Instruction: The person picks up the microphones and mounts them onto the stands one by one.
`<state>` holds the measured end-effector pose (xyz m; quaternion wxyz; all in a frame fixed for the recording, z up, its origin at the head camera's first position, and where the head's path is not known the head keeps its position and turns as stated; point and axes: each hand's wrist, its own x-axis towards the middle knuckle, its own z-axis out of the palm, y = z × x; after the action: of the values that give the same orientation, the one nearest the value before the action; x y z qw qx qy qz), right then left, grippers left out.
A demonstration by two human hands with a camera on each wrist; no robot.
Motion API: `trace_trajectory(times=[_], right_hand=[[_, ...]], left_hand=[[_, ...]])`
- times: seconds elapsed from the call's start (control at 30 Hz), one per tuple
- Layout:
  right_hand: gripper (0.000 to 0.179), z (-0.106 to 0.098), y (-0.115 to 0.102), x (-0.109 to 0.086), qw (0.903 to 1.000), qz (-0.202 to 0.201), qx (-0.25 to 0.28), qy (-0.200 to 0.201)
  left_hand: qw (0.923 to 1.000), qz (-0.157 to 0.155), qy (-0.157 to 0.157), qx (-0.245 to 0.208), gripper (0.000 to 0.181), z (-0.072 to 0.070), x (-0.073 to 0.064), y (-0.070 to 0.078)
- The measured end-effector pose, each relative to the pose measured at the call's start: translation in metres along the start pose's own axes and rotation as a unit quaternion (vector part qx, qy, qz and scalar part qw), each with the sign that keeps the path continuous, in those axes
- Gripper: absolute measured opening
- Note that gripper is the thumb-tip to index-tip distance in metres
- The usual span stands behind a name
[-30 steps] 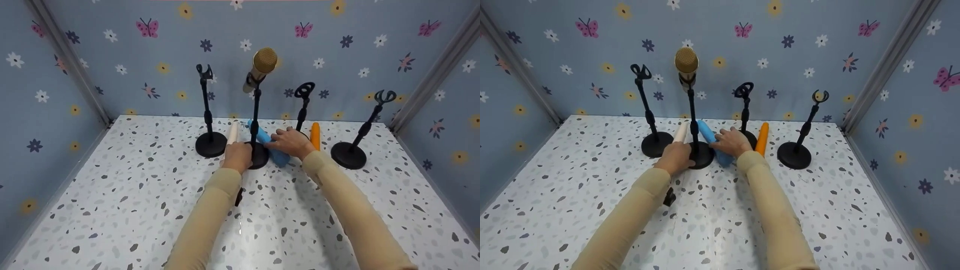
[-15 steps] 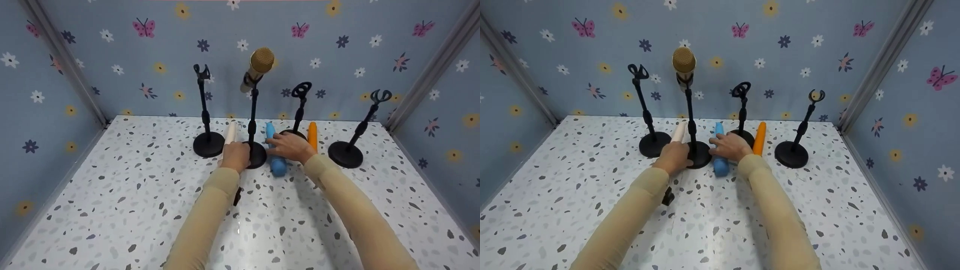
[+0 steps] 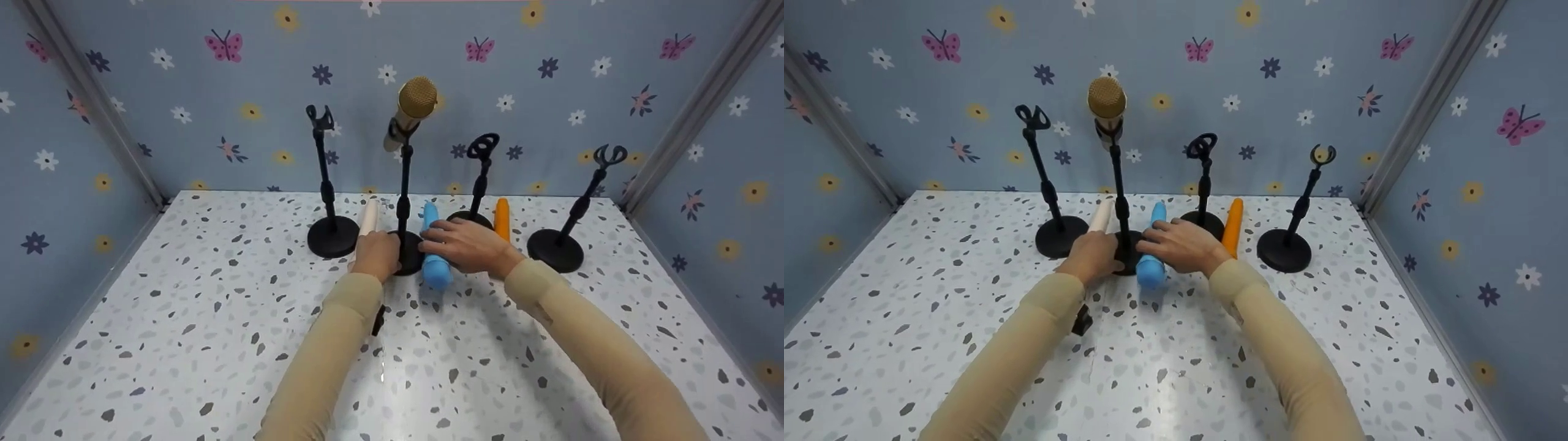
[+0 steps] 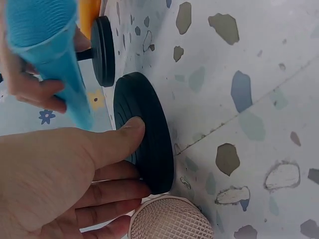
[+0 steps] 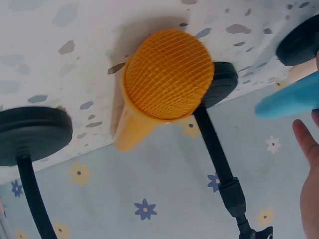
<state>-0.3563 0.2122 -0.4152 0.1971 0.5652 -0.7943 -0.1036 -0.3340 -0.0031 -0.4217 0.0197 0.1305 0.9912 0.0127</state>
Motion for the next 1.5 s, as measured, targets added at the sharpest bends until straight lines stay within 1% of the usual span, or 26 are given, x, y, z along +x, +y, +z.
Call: trace_trajectory(times=[0.1,0.17,0.23,0.33,0.47,0.53,0.67,0.77,0.83,0.97,1.03,1.07,1.13,1.17,1.27,1.3,1.33,1.4,1.5], right_hand=[[0.037,-0.011,-0.005,0.001,0.9987,0.031,0.039,0.013],[0.041,-0.020,-0.007,0.001,0.9951,0.059,0.074,0.027],[0.044,-0.030,-0.009,0.000,0.9888,0.088,0.115,0.037],[0.045,-0.044,-0.011,-0.003,0.9768,0.122,0.170,0.047],[0.047,-0.062,-0.013,-0.006,0.9624,0.161,0.217,0.033],[0.049,-0.070,-0.013,-0.006,0.9555,0.178,0.235,0.015],[0.042,-0.083,-0.012,-0.007,0.9388,0.203,0.277,-0.031],[0.037,-0.091,-0.009,-0.009,0.9279,0.217,0.294,-0.073],[0.037,-0.095,-0.007,-0.011,0.9197,0.231,0.299,-0.107],[0.039,-0.103,-0.004,-0.015,0.9006,0.258,0.304,-0.173],[0.039,-0.106,-0.003,-0.017,0.8926,0.269,0.303,-0.199],[0.039,-0.108,-0.002,-0.019,0.8895,0.274,0.297,-0.213],[0.037,-0.113,-0.001,-0.022,0.8804,0.290,0.284,-0.246],[0.037,-0.115,-0.001,-0.024,0.8751,0.299,0.275,-0.264],[0.035,-0.121,-0.002,-0.029,0.8548,0.324,0.256,-0.314],[0.035,-0.123,-0.002,-0.030,0.8482,0.333,0.254,-0.324],[0.036,-0.125,-0.002,-0.032,0.8443,0.338,0.254,-0.330],[0.034,-0.130,-0.001,-0.036,0.8416,0.345,0.251,-0.331],[0.033,-0.135,0.001,-0.042,0.8449,0.357,0.244,-0.315]], left_hand=[[1.0000,0.000,0.007,-0.002,0.036,0.001,0.000,0.000],[0.9999,-0.001,0.010,-0.003,0.035,0.001,0.000,0.000],[0.9999,0.000,0.009,-0.006,0.034,0.001,0.000,0.000],[0.9999,0.003,0.003,-0.011,0.035,0.002,0.001,0.000],[0.9999,0.006,-0.004,-0.008,0.037,0.002,0.002,-0.001],[0.9999,0.007,-0.007,-0.007,0.037,0.002,0.002,-0.001],[1.0000,0.009,-0.003,-0.002,0.037,0.002,0.002,-0.002],[0.9999,0.011,0.008,-0.001,0.036,0.002,0.001,-0.002],[0.9998,0.012,0.016,-0.001,0.033,0.003,-0.001,-0.001],[0.9995,0.010,0.030,-0.004,0.031,0.003,-0.003,0.000],[0.9995,0.007,0.032,0.000,0.032,0.003,-0.003,0.001],[0.9994,0.007,0.033,0.002,0.033,0.002,-0.003,0.001],[0.9993,0.009,0.035,0.009,0.034,0.002,-0.002,0.002],[0.9992,0.011,0.035,0.013,0.035,0.002,-0.002,0.002],[0.9991,0.016,0.034,0.019,0.035,0.003,-0.002,0.002],[0.9991,0.016,0.033,0.019,0.035,0.003,-0.002,0.001],[0.9991,0.016,0.033,0.019,0.035,0.003,-0.002,0.001],[0.9992,0.018,0.032,0.017,0.036,0.004,-0.003,0.001],[0.9994,0.017,0.028,0.011,0.038,0.003,-0.003,-0.001]])
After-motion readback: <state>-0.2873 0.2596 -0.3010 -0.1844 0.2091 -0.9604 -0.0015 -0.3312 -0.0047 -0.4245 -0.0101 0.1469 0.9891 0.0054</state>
